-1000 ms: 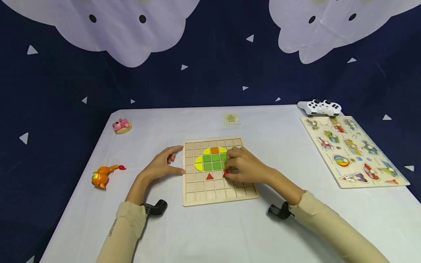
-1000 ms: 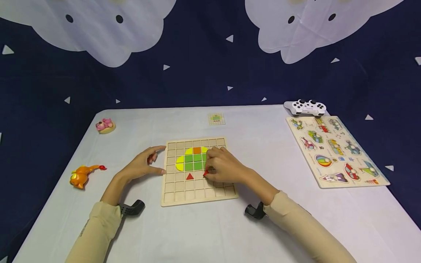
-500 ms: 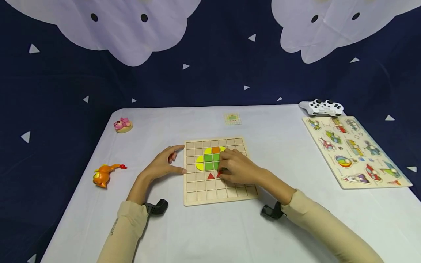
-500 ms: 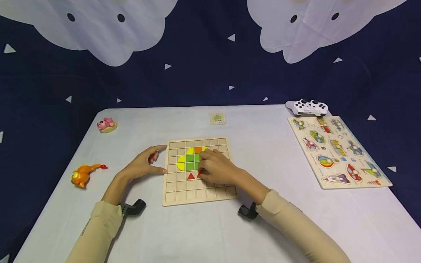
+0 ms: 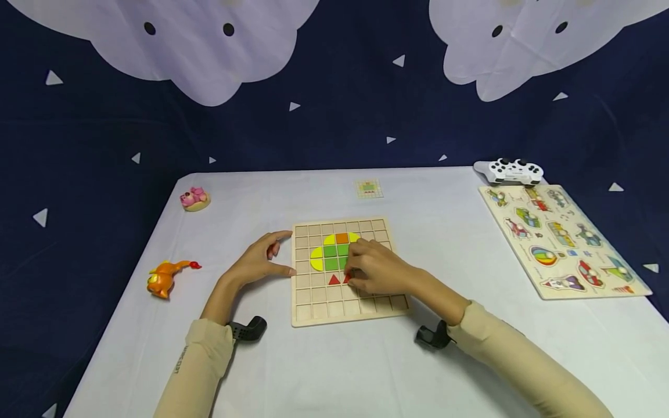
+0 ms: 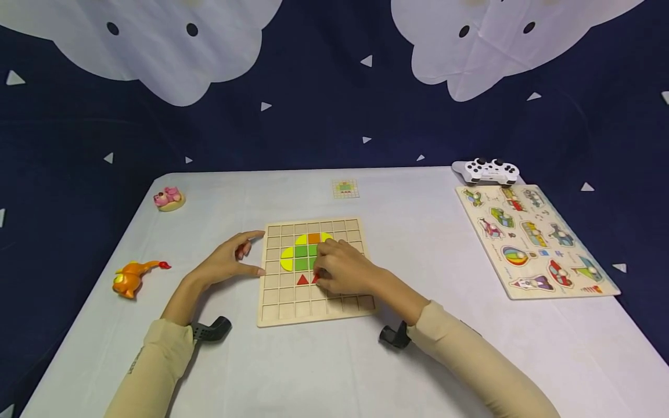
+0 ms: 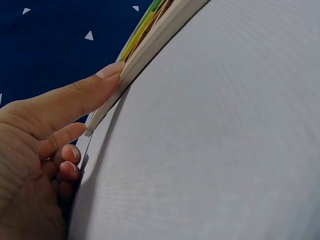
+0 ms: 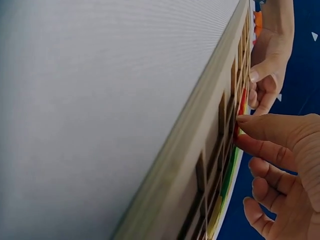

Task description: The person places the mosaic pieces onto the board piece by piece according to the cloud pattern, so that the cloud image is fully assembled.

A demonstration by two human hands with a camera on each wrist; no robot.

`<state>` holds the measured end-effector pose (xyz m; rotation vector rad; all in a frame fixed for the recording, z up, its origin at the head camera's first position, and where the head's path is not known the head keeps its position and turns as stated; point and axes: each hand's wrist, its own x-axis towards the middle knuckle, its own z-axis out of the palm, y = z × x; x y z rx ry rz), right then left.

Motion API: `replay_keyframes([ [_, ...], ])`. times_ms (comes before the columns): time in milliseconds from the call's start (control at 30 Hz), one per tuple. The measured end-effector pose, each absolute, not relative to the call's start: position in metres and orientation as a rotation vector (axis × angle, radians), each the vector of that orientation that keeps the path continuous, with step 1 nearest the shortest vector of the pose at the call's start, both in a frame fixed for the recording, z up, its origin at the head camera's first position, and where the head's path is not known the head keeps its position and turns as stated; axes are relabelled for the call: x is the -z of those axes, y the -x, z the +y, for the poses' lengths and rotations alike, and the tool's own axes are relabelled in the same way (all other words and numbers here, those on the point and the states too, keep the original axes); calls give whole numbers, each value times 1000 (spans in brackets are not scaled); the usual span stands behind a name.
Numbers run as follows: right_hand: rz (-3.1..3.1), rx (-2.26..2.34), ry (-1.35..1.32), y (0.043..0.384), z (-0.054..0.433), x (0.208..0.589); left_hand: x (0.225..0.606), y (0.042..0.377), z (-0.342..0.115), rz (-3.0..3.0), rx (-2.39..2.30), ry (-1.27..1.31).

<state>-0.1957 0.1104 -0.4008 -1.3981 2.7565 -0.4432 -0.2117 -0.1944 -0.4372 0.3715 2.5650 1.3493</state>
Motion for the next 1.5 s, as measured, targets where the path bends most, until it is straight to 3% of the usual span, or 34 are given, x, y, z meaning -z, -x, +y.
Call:
replay_keyframes([
  [367, 2797, 501, 1363, 193, 128, 392, 439, 213, -194, 2573, -1333, -378],
  [1000, 2830, 159, 1152, 166, 244, 370, 437, 210, -197, 2584, -1329, -367],
  [1500, 2819, 75, 1013, 154, 281, 370, 438, 211, -193, 2584, -1324, -367],
])
